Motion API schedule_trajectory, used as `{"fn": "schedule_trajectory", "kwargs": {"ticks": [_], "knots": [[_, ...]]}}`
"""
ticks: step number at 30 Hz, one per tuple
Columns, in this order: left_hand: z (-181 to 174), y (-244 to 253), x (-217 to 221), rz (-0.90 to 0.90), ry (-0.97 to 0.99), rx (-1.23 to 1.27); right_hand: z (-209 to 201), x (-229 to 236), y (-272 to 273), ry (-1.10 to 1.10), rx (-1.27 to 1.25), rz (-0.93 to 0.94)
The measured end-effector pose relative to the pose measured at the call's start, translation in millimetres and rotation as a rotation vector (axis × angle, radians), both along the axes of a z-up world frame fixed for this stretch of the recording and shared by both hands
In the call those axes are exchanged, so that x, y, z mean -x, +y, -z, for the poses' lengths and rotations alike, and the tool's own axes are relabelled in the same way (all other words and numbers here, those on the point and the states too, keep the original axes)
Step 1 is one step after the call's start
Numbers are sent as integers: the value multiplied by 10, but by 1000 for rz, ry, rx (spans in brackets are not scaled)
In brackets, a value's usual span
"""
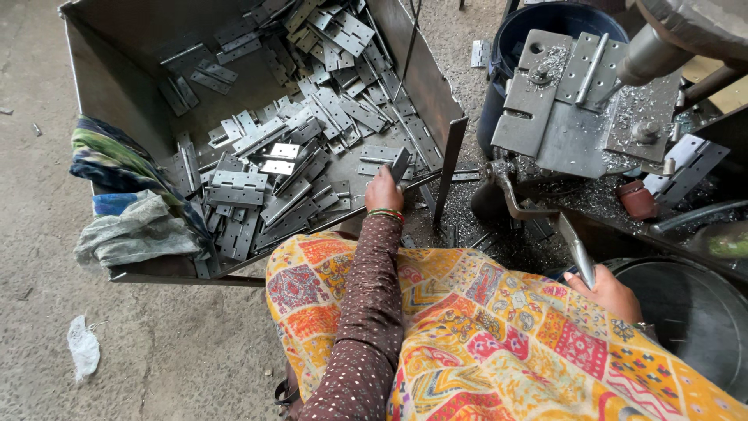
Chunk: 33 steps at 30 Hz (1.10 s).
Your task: The person repeatedly picks up small metal hinge pieces from a metal bin, places them under a drill press, and operates the machine to drill holes. They then return the processed pieces to the bin and repeat the cycle.
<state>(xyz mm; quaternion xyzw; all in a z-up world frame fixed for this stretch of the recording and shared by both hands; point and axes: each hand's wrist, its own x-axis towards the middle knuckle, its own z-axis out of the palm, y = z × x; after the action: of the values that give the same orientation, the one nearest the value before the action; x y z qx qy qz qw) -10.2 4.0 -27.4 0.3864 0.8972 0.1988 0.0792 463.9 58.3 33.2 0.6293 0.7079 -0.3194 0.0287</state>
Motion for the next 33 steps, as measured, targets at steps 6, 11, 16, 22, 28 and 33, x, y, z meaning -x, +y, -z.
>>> {"fn": "schedule_trajectory", "kwargs": {"ticks": [6, 11, 16, 22, 28, 33], "knots": [[-224, 8, -211, -114, 100, -403, 127, -64, 38, 49, 12, -8], [-295, -258, -571, -178, -200, -87, 302, -132, 110, 97, -49, -76], [-50, -241, -765, -101, -142, -99, 366, -100, 127, 36, -77, -51], [186, -213, -676, -145, -109, -172, 435, -113, 112, 68, -106, -64], [-339, -103, -819, -166, -188, -346, 696, -136, 122, 58, -139, -78], [-1292, 282, -1014, 140, -106, -757, 717, -90, 135, 31, -162, -84]]}}
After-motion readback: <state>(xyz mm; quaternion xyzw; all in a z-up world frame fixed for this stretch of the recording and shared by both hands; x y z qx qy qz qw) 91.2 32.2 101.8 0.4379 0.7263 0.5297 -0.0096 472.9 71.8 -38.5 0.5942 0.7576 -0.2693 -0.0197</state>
